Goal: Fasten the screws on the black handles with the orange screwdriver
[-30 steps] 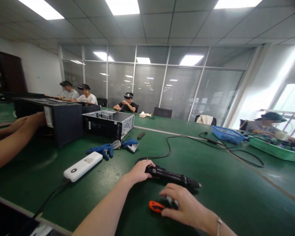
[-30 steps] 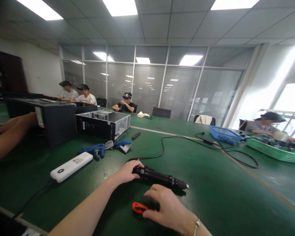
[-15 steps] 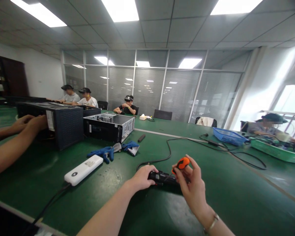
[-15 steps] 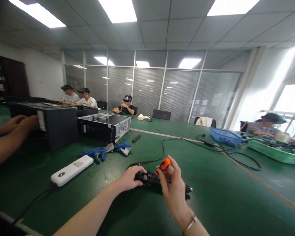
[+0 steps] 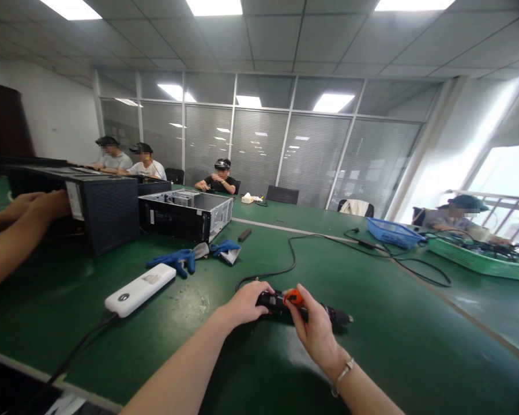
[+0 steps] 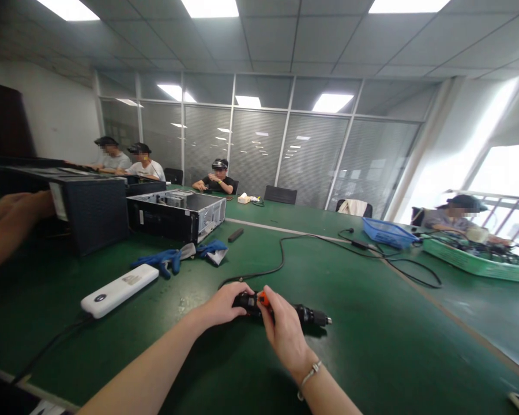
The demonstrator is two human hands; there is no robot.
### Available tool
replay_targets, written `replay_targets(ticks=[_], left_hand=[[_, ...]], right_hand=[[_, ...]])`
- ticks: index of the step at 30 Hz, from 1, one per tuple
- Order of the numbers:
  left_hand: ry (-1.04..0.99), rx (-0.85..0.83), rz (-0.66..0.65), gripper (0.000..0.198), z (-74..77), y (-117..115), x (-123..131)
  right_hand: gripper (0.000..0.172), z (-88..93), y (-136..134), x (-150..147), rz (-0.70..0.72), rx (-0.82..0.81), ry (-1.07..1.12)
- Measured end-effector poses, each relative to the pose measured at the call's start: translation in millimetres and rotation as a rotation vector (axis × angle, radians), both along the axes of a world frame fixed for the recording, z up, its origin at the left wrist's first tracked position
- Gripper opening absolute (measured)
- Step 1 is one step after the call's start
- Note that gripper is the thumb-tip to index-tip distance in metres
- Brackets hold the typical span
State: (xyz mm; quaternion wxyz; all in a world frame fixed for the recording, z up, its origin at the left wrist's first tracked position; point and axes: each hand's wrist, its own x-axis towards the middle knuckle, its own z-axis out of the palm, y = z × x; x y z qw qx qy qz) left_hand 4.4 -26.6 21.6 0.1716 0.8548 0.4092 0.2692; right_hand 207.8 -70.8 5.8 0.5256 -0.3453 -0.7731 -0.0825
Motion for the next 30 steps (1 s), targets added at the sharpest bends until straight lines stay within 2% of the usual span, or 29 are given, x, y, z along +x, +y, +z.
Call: replay_targets(ticks=[8,12,16,19,22,27,30], left_hand=[[-0.033,0.032,-0.032,0.043,-0.8,0.1,-0.8],[-0.066,0.05,-0.024,0.04,-0.6,-1.9,1.5],[-0.094,0.086,-0.02,0.03,-1.2,-3.5,7.3],[-0.127,0.135,-0.025,0.022,-2.7,-2.9,11.0],[-0.165,0.148,-0.069,0.024,-4.4,-1.0,12.4],[-0.161,0.139,-0.081,0.023,-3.9,0.9,12.5],[-0.13,0.147,-0.091,0.024,-0.5,-0.2,12.7]], right_hand=[[0.044,20.7,-11.4,-6.2,0.034,0.053,-0.09],[0.044,28.5,-15.4,-9.9,0.047,0.043,-0.039],[0.053,28.6,-17.4,-11.9,0.087,-0.026,-0.02],[0.05,27.3,-17.9,-12.7,0.081,-0.033,-0.036],[0.045,27.7,-17.3,-13.2,0.062,-0.012,-0.032],[0.056,30.9,-19.2,-12.7,0.14,-0.022,-0.045],[0.055,30.8,-20.6,-12.1,0.075,-0.035,-0.051]])
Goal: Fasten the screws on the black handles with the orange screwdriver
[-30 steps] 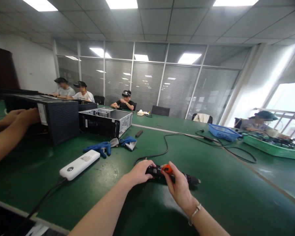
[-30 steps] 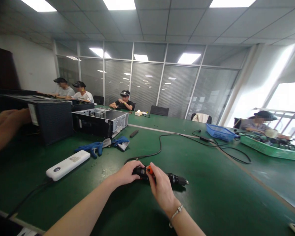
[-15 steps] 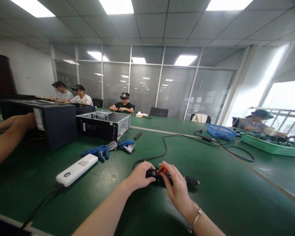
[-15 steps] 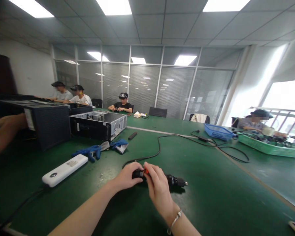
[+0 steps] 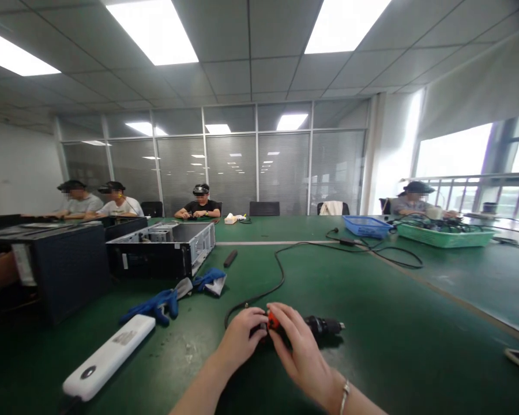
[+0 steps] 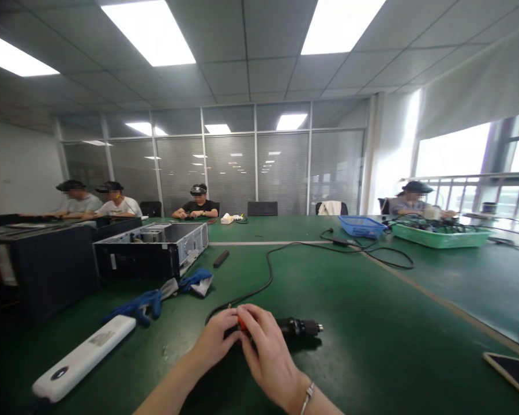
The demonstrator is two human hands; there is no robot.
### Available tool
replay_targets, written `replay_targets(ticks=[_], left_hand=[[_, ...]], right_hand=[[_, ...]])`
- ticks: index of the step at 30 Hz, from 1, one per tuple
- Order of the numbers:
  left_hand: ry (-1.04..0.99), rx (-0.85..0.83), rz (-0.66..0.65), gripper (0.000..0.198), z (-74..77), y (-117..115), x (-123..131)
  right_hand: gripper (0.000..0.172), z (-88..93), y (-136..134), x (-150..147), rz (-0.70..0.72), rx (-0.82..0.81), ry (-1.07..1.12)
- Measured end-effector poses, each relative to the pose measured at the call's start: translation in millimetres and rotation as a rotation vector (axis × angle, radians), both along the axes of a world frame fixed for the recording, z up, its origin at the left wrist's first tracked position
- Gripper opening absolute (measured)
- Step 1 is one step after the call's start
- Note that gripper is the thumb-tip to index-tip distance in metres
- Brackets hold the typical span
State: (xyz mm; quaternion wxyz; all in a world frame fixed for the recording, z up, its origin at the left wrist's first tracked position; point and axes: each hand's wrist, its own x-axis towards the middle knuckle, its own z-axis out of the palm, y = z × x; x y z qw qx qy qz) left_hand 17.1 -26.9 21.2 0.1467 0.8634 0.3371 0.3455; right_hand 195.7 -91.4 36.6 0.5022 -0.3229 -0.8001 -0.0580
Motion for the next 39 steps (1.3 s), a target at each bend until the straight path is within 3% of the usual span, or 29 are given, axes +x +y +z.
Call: replay_targets(ticks=[3,7,15,20,25,31,36,39], left_hand=[[0.038,0.021,-0.001,0.023,4.7,-2.4,0.3],[0.065,0.04,0.002,0.022,8.4,-4.4,0.4],[0.086,0.044,0.013,0.027,6.8,-2.4,-0.1],[0.08,0.037,-0.013,0.026,8.7,-4.0,0.8],[0.071,0.032,0.017,0.031,5.5,-2.0,0.0],[0.092,0.042,-0.003,0.029,4.9,-1.0,-1.1],[0.1,0.044,0.011,0.032,4.7,-1.5,-1.3],[0.115,0.036,0.015,0.028,6.5,-3.0,-1.1]], right_hand=[[0.049,0.3,0.4,1.2,-0.04,0.002,0.01],[0.053,3.3,0.2,2.6,0.02,0.023,-0.017],[0.049,-0.4,2.9,2.1,-0.042,0.071,-0.017],[0.056,1.7,-0.7,1.5,0.034,0.078,-0.041],[0.047,-1.9,2.1,4.5,-0.036,0.078,-0.031],[0.055,-0.6,2.0,4.6,0.012,0.098,-0.019],[0.04,0.2,2.2,3.7,-0.048,0.134,-0.037],[0.044,-1.3,3.3,4.1,-0.033,0.128,-0.032]])
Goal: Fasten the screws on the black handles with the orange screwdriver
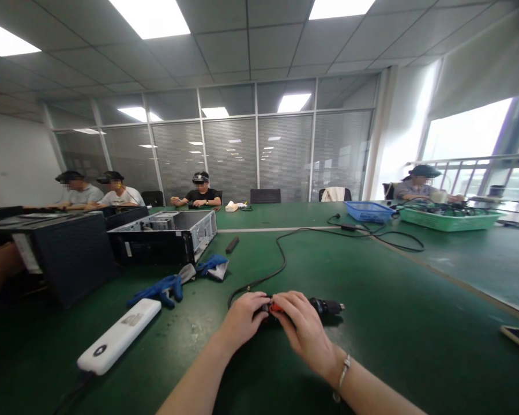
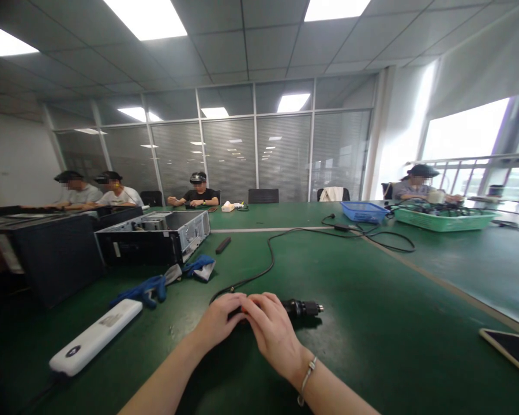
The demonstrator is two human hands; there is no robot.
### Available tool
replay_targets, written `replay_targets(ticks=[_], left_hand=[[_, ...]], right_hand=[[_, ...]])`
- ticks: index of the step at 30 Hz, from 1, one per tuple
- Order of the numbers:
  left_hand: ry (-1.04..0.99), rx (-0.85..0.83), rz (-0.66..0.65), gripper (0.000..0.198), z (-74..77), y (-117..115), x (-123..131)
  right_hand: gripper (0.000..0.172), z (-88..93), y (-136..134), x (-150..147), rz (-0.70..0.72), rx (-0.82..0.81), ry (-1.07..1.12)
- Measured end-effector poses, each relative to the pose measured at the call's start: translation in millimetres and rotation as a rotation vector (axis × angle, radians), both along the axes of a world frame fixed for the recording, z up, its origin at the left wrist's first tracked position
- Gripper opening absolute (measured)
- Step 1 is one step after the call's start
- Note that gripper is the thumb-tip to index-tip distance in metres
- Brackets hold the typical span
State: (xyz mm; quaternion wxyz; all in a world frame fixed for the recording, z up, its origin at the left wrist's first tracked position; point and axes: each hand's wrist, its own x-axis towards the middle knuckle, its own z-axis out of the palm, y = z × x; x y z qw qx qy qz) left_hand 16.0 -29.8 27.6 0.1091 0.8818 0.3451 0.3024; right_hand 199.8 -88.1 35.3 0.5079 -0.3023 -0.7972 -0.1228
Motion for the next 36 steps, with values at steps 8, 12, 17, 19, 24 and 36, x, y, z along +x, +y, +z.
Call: replay_targets(ticks=[8,12,17,19,24,36], left_hand=[[-0.009,0.011,-0.006,0.031,-1.5,0.0,-0.5],[0.003,0.02,-0.006,0.029,-3.9,1.4,-0.8],[0.003,0.02,-0.025,0.029,-2.8,1.4,-0.4],[-0.001,0.016,-0.018,0.03,-1.9,1.1,-0.3],[0.016,0.004,0.001,0.027,0.7,-0.2,-0.4],[-0.014,0.0,0.032,0.03,-4.3,3.3,-1.8]], right_hand=[[0.041,1.6,-3.0,0.5,0.004,0.011,-0.04],[0.047,-0.5,-0.7,1.8,0.04,-0.005,-0.033],[0.05,-0.7,-0.7,1.4,0.029,-0.017,-0.02],[0.044,0.0,-0.8,1.5,-0.005,-0.017,-0.011],[0.048,1.9,-0.7,1.5,0.02,-0.024,0.011],[0.053,3.9,21.9,0.9,-0.096,-0.115,0.464]])
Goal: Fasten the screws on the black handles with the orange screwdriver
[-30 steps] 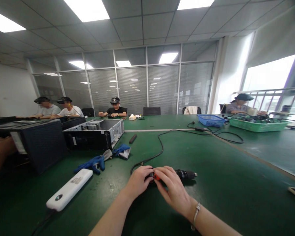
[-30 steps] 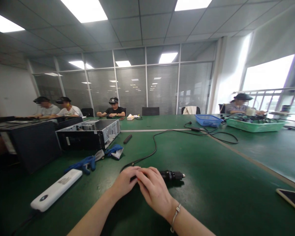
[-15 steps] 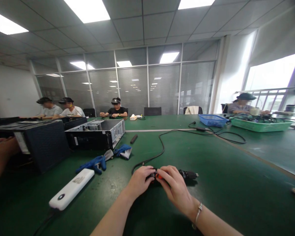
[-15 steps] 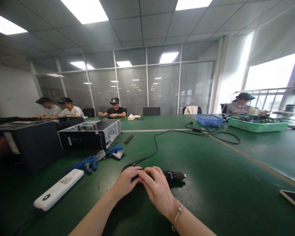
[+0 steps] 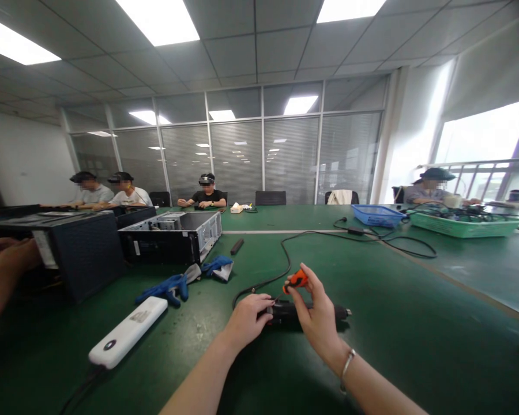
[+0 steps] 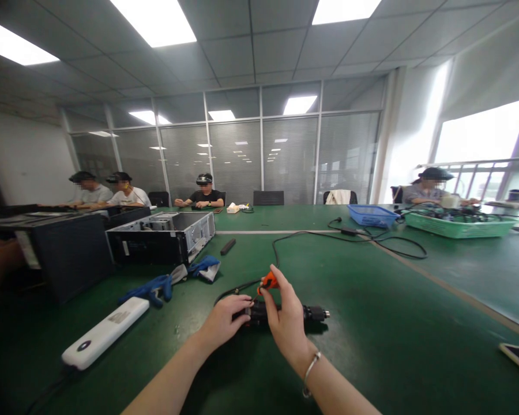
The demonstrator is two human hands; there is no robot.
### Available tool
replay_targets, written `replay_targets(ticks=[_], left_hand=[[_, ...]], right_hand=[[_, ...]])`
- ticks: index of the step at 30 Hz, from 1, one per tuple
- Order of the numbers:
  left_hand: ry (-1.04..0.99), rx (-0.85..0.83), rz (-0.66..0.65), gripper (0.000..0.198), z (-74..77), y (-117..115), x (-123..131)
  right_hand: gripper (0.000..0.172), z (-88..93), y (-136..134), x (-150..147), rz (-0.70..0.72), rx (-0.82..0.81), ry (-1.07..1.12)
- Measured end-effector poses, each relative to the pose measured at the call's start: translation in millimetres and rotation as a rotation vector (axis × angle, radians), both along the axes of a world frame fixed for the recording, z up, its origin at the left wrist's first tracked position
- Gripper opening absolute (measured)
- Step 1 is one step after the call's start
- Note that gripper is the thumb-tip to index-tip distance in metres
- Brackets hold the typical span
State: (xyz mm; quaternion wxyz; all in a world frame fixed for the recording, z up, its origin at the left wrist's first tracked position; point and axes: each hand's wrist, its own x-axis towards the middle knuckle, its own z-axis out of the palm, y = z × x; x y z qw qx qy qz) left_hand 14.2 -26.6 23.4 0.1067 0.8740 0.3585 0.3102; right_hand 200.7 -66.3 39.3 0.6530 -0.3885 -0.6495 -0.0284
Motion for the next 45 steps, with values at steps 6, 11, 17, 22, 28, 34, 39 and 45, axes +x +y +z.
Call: replay_targets(ticks=[6,11,17,22,28,34,39,45], left_hand=[[-0.028,-0.021,0.023,0.03,2.2,-1.5,1.2],[-0.04,-0.035,0.026,0.03,-0.1,1.1,1.3],[-0.033,-0.039,0.014,0.031,0.1,2.0,1.7],[-0.038,-0.074,0.07,0.041,2.1,1.5,2.9],[-0.056,-0.084,0.062,0.037,3.7,2.0,5.5],[-0.081,-0.096,0.051,0.036,5.3,2.2,6.1],[-0.08,-0.118,0.072,0.038,2.6,3.3,4.6],[-0.117,-0.171,0.063,0.044,-0.1,5.5,3.9]], right_hand=[[0.052,7.4,11.0,3.2,-0.029,-0.041,0.01],[0.053,4.0,16.1,6.2,-0.036,-0.049,-0.039],[0.05,8.3,24.1,4.3,0.02,-0.091,-0.144],[0.052,17.2,24.8,-2.5,-0.047,-0.113,-0.255],[0.05,12.0,21.5,-13.3,0.038,-0.168,-0.228],[0.049,10.2,13.9,-8.8,-0.02,-0.183,-0.248],[0.05,9.0,10.9,-6.4,0.064,-0.17,-0.225],[0.046,11.0,10.6,-5.0,-0.034,-0.17,-0.225]])
